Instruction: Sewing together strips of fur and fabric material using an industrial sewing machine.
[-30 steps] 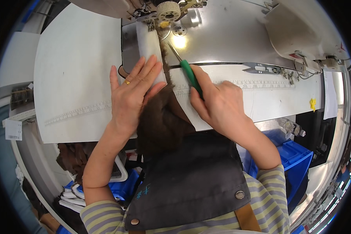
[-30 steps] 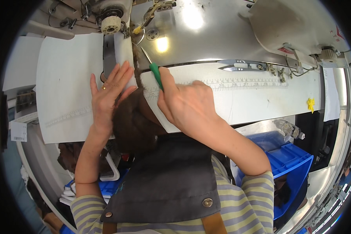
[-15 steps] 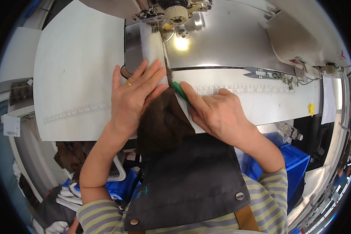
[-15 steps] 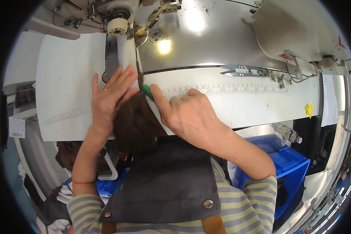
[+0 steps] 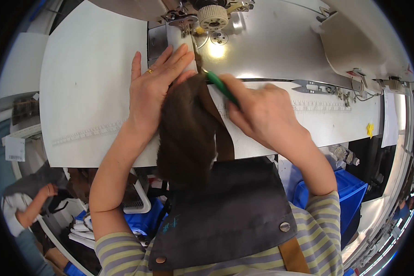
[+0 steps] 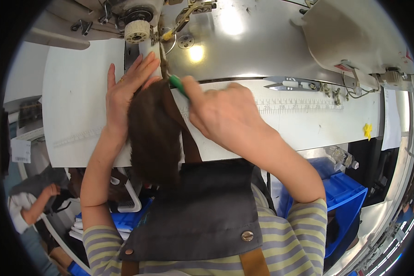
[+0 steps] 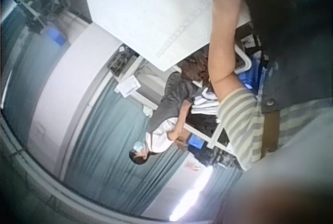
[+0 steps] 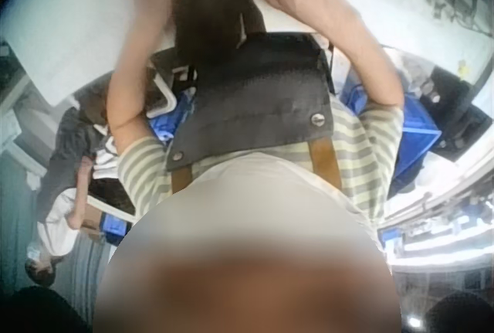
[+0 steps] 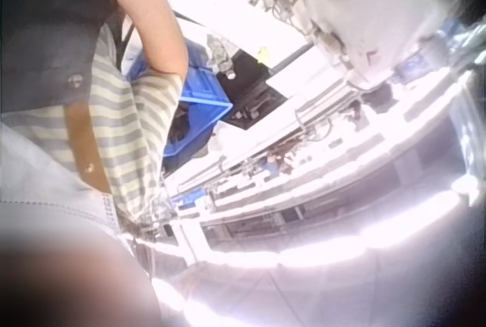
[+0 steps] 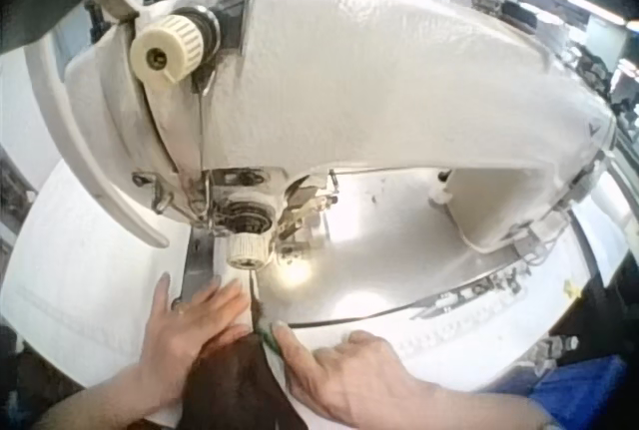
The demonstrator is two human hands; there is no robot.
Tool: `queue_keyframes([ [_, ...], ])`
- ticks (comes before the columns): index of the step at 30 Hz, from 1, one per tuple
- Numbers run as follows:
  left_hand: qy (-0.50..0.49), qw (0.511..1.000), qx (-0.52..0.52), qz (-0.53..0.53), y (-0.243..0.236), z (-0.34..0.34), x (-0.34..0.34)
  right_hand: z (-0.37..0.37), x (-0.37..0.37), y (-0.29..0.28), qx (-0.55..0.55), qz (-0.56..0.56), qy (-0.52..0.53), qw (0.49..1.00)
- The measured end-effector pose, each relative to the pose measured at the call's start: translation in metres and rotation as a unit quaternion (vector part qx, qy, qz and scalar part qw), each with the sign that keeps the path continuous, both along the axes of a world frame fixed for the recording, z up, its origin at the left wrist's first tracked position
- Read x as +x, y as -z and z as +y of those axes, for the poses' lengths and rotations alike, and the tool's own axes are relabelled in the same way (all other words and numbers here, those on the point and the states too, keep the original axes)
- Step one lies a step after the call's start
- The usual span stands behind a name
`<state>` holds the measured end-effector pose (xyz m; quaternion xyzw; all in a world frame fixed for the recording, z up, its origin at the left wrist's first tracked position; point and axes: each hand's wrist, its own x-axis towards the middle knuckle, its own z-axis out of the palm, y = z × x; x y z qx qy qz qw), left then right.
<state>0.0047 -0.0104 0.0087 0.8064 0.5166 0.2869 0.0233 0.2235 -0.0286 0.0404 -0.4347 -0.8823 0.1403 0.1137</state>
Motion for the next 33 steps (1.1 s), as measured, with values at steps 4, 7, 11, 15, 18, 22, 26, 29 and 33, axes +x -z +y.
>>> queue_keyframes([
  [4, -0.001, 1.0, -0.018, -0.017, 0.003, -0.001, -0.003, -0.035, 0.025, -0.002, -0.126, 0.268, 0.135, 0.945],
  [7, 0.007, 0.999, -0.025, -0.024, 0.001, 0.0, -0.002, -0.059, 0.004, -0.005, -0.018, 0.191, 0.096, 0.977],
  [11, 0.014, 0.999, -0.037, -0.035, 0.001, 0.0, -0.004, -0.065, 0.009, 0.0, -0.134, 0.162, 0.033, 0.977],
  [15, 0.015, 0.996, -0.068, -0.047, 0.001, -0.009, -0.008, -0.076, -0.014, -0.015, -0.157, 0.304, -0.036, 0.939],
  [18, 0.01, 0.987, -0.139, -0.079, -0.005, -0.021, -0.003, -0.088, -0.044, 0.006, -0.008, 0.188, -0.068, 0.98],
  [22, 0.016, 0.983, -0.165, -0.078, -0.007, -0.049, 0.0, -0.091, -0.051, 0.013, 0.045, 0.088, -0.11, 0.989],
  [26, 0.018, 0.996, -0.083, 0.036, -0.006, -0.055, 0.002, -0.09, -0.051, 0.015, 0.053, 0.068, -0.12, 0.989],
  [29, 0.018, 0.995, 0.0, 0.102, 0.001, -0.049, 0.002, -0.089, -0.04, 0.011, -0.034, 0.129, -0.11, 0.985],
  [33, 0.007, 0.995, 0.011, 0.099, 0.005, -0.053, 0.001, -0.071, 0.003, 0.005, 0.011, 0.272, 0.103, 0.957],
])
